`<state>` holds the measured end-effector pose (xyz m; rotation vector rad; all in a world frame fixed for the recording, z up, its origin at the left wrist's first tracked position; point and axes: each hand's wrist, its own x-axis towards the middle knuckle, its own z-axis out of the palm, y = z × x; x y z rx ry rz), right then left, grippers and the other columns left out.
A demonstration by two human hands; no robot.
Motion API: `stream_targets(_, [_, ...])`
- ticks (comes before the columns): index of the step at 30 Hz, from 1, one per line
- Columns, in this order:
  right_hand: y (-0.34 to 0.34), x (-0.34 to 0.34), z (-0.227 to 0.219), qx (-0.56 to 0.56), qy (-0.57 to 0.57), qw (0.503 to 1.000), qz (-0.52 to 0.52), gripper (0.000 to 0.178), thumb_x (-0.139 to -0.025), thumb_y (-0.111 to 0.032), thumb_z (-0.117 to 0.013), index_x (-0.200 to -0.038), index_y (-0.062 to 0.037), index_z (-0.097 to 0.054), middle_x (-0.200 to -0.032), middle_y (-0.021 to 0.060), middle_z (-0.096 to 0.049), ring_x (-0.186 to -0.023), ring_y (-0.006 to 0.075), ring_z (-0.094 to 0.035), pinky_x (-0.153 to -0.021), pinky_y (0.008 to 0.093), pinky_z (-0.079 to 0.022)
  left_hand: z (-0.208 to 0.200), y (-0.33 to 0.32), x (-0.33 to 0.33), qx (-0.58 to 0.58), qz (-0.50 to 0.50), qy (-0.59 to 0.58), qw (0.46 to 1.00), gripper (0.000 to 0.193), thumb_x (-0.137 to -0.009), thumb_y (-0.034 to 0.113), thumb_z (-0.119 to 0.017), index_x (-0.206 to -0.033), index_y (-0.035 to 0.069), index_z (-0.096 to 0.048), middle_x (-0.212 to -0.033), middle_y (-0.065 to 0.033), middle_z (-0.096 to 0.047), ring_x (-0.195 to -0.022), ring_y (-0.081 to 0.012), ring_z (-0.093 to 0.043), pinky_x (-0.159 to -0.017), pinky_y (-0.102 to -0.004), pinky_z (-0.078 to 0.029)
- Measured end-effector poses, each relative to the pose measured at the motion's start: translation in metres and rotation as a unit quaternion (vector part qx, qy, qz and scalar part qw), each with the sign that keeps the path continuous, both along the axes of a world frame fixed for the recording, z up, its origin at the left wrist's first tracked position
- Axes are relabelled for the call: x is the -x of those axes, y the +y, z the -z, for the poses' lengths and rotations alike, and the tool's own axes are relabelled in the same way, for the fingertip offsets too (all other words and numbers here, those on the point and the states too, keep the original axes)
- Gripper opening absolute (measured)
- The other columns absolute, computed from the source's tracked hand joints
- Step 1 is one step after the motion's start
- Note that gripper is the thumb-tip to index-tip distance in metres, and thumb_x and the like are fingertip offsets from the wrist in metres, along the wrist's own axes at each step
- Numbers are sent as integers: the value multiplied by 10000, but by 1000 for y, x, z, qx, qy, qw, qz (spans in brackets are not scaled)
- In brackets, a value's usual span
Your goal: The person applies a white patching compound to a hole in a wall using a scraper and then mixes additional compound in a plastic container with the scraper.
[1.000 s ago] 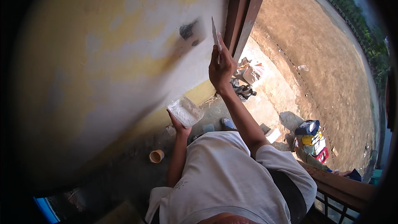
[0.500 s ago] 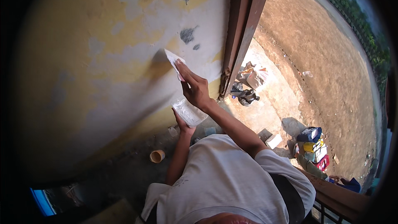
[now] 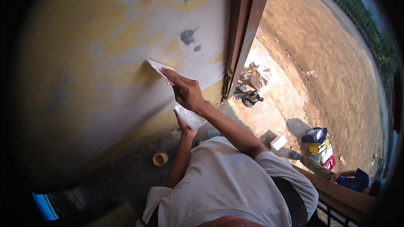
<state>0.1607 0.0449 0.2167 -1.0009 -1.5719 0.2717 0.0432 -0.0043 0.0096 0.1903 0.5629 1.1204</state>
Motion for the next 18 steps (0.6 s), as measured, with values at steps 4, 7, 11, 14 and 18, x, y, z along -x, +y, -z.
stream_targets(4, [5, -67, -28, -63, 62, 975, 206, 602, -885, 111, -616, -1432, -140, -597, -1259, 202, -698, -1051, 341, -737, -816, 380, -602, 2, 1, 0, -15, 0, -10, 1000, 773, -1016, 705, -377, -1590, 189, -336, -1599, -44, -408, -1447, -283, -425, -1204, -483, -346])
stream_targets(7, [31, -118, -70, -110, 109, 928, 339, 354, -1030, -38, -571, -1376, -55, -643, -745, 148, -658, -591, 70, -462, -541, 263, -426, 5, -1, 0, -27, -9, 1, 1000, 771, -1013, 705, -388, -1577, 179, -357, -1574, -47, -438, -1431, -286, -443, -1198, -480, -357])
stream_targets(11, [56, -96, -72, -141, 48, 924, 351, 490, -959, 10, -601, -1433, -115, -599, -975, 205, -711, -727, 259, -669, -626, 338, -530, 12, -1, 3, -29, -26, 6, 999, 772, -1012, 709, -385, -1573, 180, -360, -1569, -49, -442, -1431, -286, -442, -1200, -480, -354])
stream_targets(14, [37, -40, -61, -82, -25, 964, 251, 593, -908, 28, -640, -1478, -76, -515, -1356, 201, -640, -1157, 340, -684, -782, 410, -612, 8, -4, 2, -10, -35, 0, 999, 775, -1011, 714, -380, -1576, 184, -355, -1569, -51, -442, -1435, -287, -436, -1202, -481, -349])
stream_targets(18, [10, -15, -44, -23, -40, 997, 60, 703, -833, 86, -653, -1487, -137, -523, -1345, 172, -656, -1156, 361, -681, -844, 413, -617, 11, 2, 0, -10, -27, -2, 1000, 769, -1010, 717, -375, -1571, 191, -365, -1565, -45, -445, -1433, -287, -436, -1197, -487, -352])
